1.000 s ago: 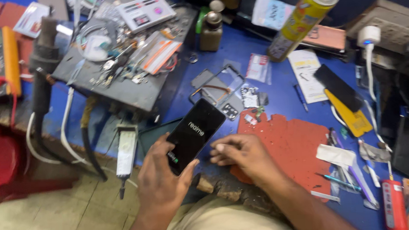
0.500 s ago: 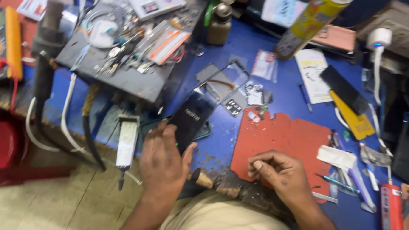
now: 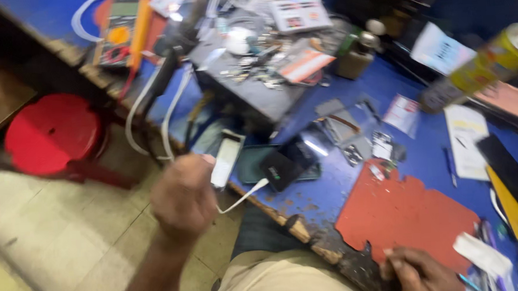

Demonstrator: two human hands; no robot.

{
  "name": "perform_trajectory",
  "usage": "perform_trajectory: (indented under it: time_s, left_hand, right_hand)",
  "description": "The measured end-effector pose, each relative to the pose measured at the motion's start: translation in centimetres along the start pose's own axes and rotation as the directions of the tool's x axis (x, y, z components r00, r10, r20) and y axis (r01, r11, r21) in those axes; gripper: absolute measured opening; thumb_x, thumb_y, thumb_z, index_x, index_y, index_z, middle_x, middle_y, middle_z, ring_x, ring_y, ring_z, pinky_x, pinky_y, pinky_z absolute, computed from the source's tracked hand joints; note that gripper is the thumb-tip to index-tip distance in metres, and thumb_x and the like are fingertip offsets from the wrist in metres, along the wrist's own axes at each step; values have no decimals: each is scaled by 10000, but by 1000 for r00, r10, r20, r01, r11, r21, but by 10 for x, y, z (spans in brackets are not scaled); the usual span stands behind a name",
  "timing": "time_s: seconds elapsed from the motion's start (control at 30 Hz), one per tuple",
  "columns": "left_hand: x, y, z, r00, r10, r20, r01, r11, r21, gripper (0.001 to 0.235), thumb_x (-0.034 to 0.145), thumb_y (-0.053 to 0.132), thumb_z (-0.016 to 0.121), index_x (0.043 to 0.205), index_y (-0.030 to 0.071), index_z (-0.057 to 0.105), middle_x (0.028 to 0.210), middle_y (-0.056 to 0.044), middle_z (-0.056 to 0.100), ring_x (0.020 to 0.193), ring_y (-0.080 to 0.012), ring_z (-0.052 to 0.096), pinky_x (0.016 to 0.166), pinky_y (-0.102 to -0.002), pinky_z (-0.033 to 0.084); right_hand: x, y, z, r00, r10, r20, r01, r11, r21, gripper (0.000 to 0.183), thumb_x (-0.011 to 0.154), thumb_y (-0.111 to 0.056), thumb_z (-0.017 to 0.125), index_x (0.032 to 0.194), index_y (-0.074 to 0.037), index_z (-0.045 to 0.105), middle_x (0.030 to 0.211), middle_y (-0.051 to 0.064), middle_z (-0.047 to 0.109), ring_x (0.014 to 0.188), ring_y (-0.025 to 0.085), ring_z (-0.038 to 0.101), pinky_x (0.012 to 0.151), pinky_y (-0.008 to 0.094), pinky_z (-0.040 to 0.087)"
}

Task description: The person uses a prying tool to separate the screen from a smartphone, then cleans the screen with a cloth. They connect a charging cable to test the device, which displays a charging indicator. The person then removes the back cover to access the internal components.

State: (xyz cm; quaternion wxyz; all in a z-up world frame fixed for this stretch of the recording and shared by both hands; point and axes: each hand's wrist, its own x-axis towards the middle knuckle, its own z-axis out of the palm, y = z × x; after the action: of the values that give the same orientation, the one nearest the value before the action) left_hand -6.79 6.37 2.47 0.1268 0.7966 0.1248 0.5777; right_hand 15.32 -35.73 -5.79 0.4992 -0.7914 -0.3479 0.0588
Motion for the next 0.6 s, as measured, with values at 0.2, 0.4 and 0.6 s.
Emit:
perform_trajectory:
  time_s: [0.2,0.4,0.6]
  left_hand:
    - [17,-100,-36,939,-234,-253,244,970,7,67,1112,-15,598,1104,0,664,969,-122,710,751,-223,675,629,-306,504]
    - [75,-219,21,912,-410,27,407,910,78,118,1004,131,705,1050,23,696,924,-163,740,862,-348,741,781,-445,565]
    - [91,-316,128,835,-386,392,341,922,181,538,855,224,787,1268,-47,574,1201,-282,655,1142,-478,592,973,-524,467]
  right_hand:
    - [17,33,26,997,24,-70,-45,948,-316,167,932,-47,624,1045,-10,740,831,89,724,738,177,750,723,284,608]
    - [47,-24,70,982,-40,-185,-48,893,-448,183,925,-75,654,1080,-45,746,902,89,739,812,193,760,781,301,603]
    - [12,-21,64,963,-182,-198,48,840,-541,209,919,-102,683,1116,-81,752,973,89,754,887,209,769,840,318,598]
